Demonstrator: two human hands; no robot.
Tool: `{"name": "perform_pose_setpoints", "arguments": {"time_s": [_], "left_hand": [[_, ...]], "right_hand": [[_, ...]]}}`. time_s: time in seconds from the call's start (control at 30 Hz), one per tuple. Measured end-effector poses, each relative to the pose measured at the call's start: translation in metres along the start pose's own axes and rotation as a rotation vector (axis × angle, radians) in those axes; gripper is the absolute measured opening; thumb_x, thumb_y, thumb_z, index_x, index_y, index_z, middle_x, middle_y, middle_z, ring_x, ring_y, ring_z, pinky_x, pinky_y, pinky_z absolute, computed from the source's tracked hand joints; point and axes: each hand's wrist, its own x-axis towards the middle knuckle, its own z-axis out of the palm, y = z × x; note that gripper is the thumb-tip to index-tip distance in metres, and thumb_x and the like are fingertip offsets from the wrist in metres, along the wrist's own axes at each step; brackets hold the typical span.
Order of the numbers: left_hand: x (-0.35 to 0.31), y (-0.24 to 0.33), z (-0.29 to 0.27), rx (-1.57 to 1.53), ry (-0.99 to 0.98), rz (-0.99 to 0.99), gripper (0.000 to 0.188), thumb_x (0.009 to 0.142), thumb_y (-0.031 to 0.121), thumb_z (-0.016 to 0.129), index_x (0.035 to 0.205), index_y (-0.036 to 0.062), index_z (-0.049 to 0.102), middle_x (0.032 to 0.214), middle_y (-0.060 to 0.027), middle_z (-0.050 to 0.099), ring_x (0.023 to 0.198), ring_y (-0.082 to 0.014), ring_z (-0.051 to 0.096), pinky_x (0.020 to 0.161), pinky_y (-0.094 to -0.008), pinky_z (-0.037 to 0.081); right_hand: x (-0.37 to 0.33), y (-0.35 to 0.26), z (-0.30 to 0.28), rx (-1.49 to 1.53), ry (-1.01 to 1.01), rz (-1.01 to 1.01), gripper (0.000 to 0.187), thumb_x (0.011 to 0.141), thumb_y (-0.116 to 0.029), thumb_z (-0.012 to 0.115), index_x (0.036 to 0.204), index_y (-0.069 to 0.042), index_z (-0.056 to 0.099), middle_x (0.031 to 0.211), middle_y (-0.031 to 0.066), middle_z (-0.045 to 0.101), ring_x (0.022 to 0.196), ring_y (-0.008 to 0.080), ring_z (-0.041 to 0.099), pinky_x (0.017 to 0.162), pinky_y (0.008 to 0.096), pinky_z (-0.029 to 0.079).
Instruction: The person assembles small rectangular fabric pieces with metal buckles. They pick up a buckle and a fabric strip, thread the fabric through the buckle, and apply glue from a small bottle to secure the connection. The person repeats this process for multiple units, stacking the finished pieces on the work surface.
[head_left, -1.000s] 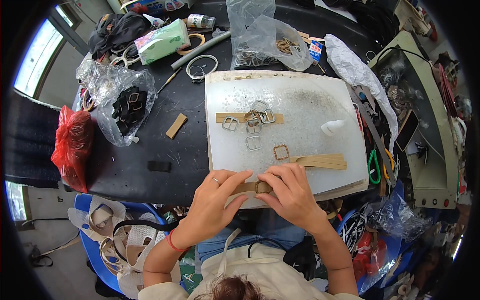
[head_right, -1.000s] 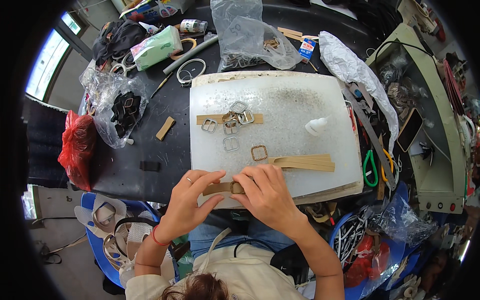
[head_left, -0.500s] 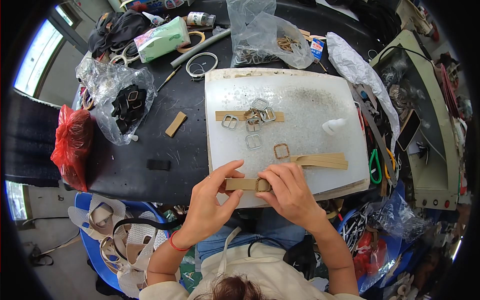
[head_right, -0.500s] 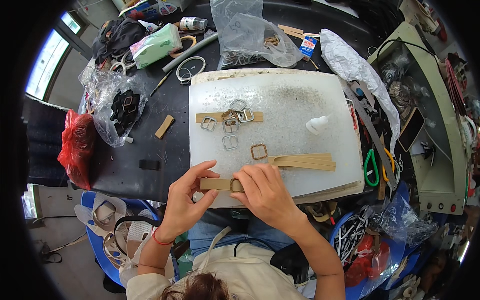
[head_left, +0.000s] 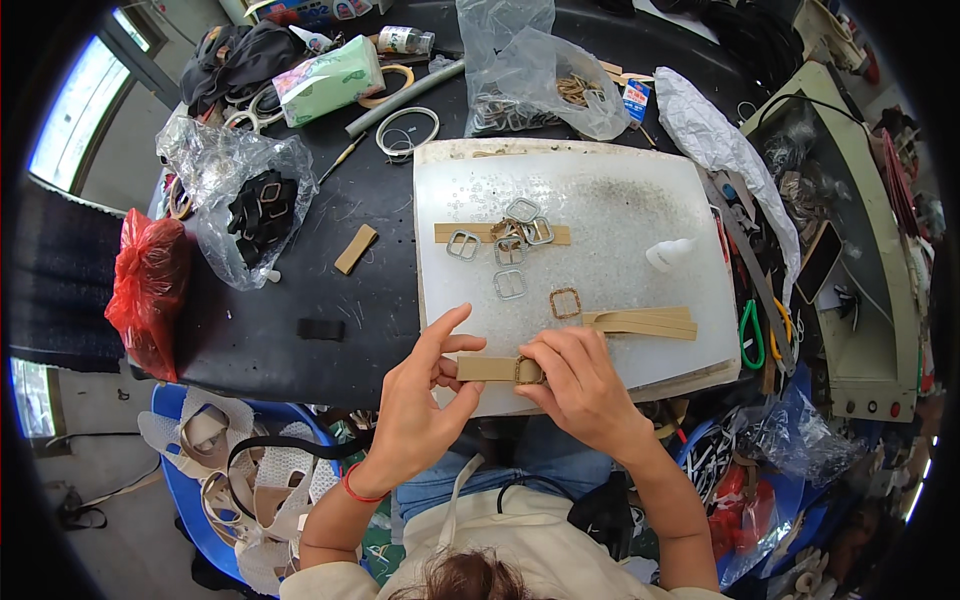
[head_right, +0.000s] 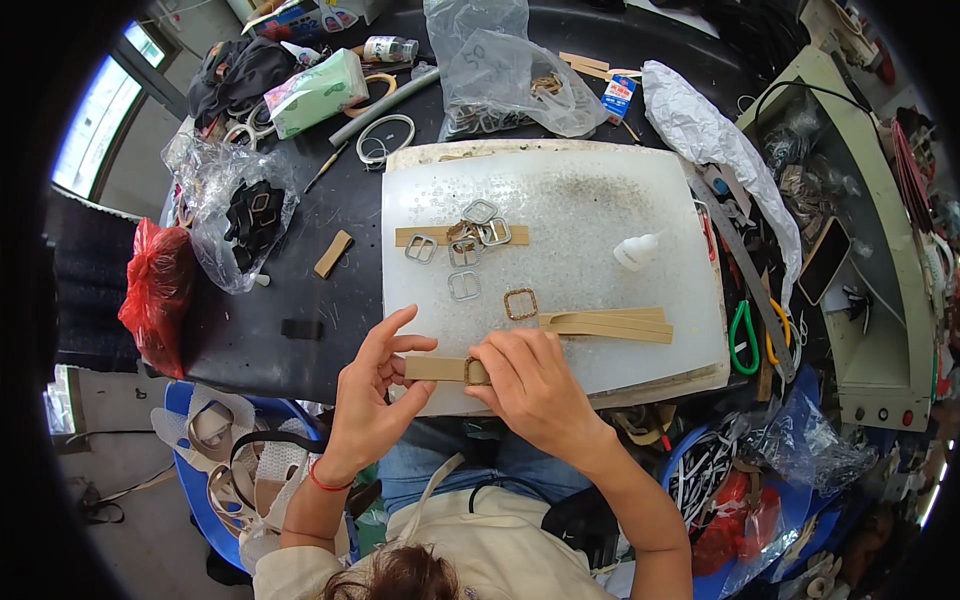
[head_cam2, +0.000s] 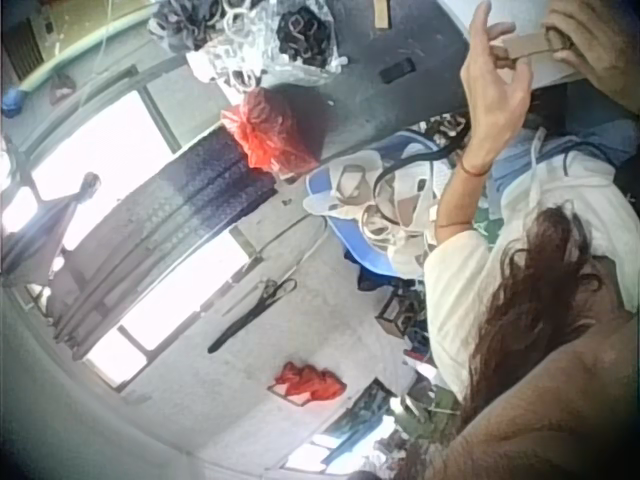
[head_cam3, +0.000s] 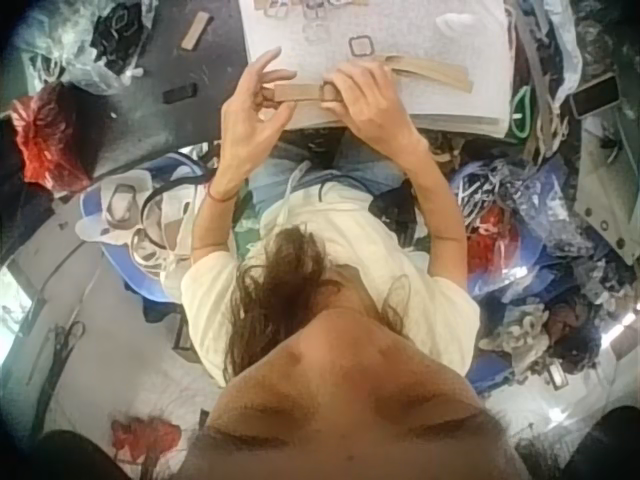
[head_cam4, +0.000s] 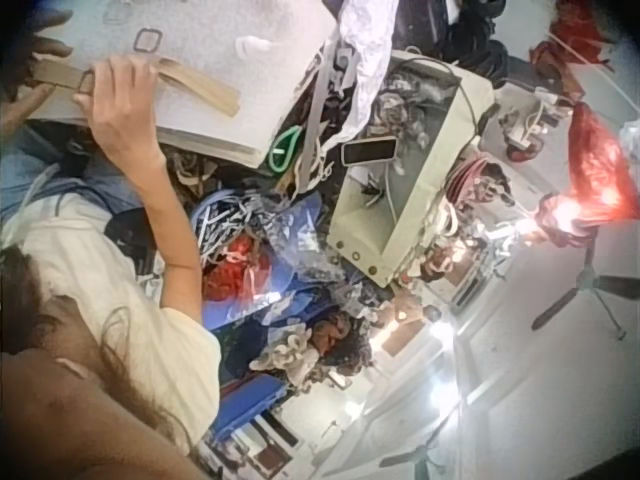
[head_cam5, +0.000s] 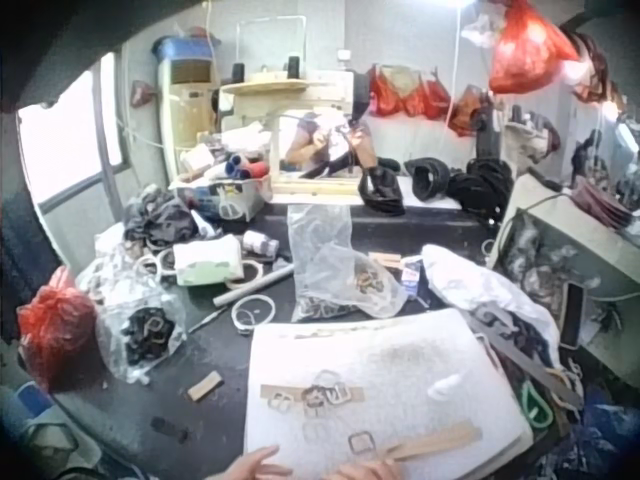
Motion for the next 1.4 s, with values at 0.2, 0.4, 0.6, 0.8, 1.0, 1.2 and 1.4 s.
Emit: {"name": "perform_pose_setpoints", "arguments": {"time_s": [0.2,0.4,0.6,0.8,1.0,1.2,1.4], "left_hand": [[-0.008,0.032,-0.017,0.561,0.082,0.165,0.07,0.074,-0.006,0.072,0.138,0.0055,0.049,0.127,-0.0165,0.059,0.107,-0.0271,0.062,0.091,-0.0363,0.05],[0.003,0.033,0.006,0.602,-0.063,0.471,0.035,0.074,0.0,0.075,0.108,0.0068,0.069,0.121,-0.0116,0.062,0.114,-0.032,0.056,0.093,-0.039,0.047],[0.047,0.015,0.005,0.636,0.126,0.509,0.022,0.08,0.003,0.07,0.102,0.0049,0.068,0.103,-0.0105,0.067,0.095,-0.0312,0.061,0.082,-0.039,0.049],[0.071,0.008,0.019,0.672,0.174,0.496,0.027,0.079,0.006,0.074,0.105,0.0043,0.068,0.099,-0.0122,0.067,0.088,-0.03,0.062,0.077,-0.0373,0.05],[0.076,0.015,0.015,0.521,0.03,0.259,0.026,0.079,0.005,0.074,0.105,0.0049,0.068,0.096,-0.011,0.062,0.082,-0.0254,0.062,0.072,-0.0339,0.051],[0.062,0.022,0.012,0.563,0.094,0.254,0.019,0.083,0.005,0.071,0.101,0.0029,0.066,0.1,-0.0136,0.064,0.082,-0.0241,0.067,0.066,-0.0335,0.051],[0.043,0.022,0.005,-0.201,-0.071,0.185,0.019,0.083,-0.002,0.072,0.101,-0.0036,0.065,0.116,-0.0144,0.065,0.099,-0.0159,0.066,0.084,-0.0272,0.056]], "right_hand": [[-0.001,-0.001,-0.023,0.029,0.073,0.092,0.044,0.075,-0.015,0.077,0.113,-0.001,0.06,0.113,0.0122,0.057,0.103,0.0296,0.053,0.087,0.0409,0.044],[-0.029,0.038,-0.063,-0.028,0.263,0.351,0.024,0.08,-0.003,0.071,0.104,-0.004,0.068,0.102,0.0084,0.063,0.095,0.0283,0.057,0.084,0.0389,0.046],[-0.038,0.047,-0.055,-0.165,0.207,0.336,0.024,0.08,-0.002,0.07,0.104,-0.003,0.068,0.1,0.008,0.063,0.092,0.0273,0.057,0.082,0.0381,0.045],[-0.03,0.051,-0.049,-0.251,0.208,0.284,0.021,0.082,-0.002,0.066,0.103,-0.001,0.065,0.098,0.0095,0.063,0.09,0.0285,0.058,0.08,0.0385,0.045],[-0.03,0.055,-0.044,-0.289,0.27,0.27,0.016,0.083,-0.001,0.063,0.099,0.002,0.062,0.093,0.0136,0.064,0.085,0.0314,0.062,0.077,0.0413,0.047],[-0.029,0.048,-0.054,-0.225,0.295,0.251,0.022,0.081,0.0,0.068,0.103,0.0,0.064,0.098,0.014,0.065,0.089,0.0314,0.063,0.08,0.0413,0.048],[-0.015,0.024,-0.058,-0.125,0.548,0.419,0.021,0.083,0.004,0.066,0.104,0.0,0.066,0.098,0.0151,0.065,0.084,0.0299,0.063,0.072,0.0347,0.051]]}}
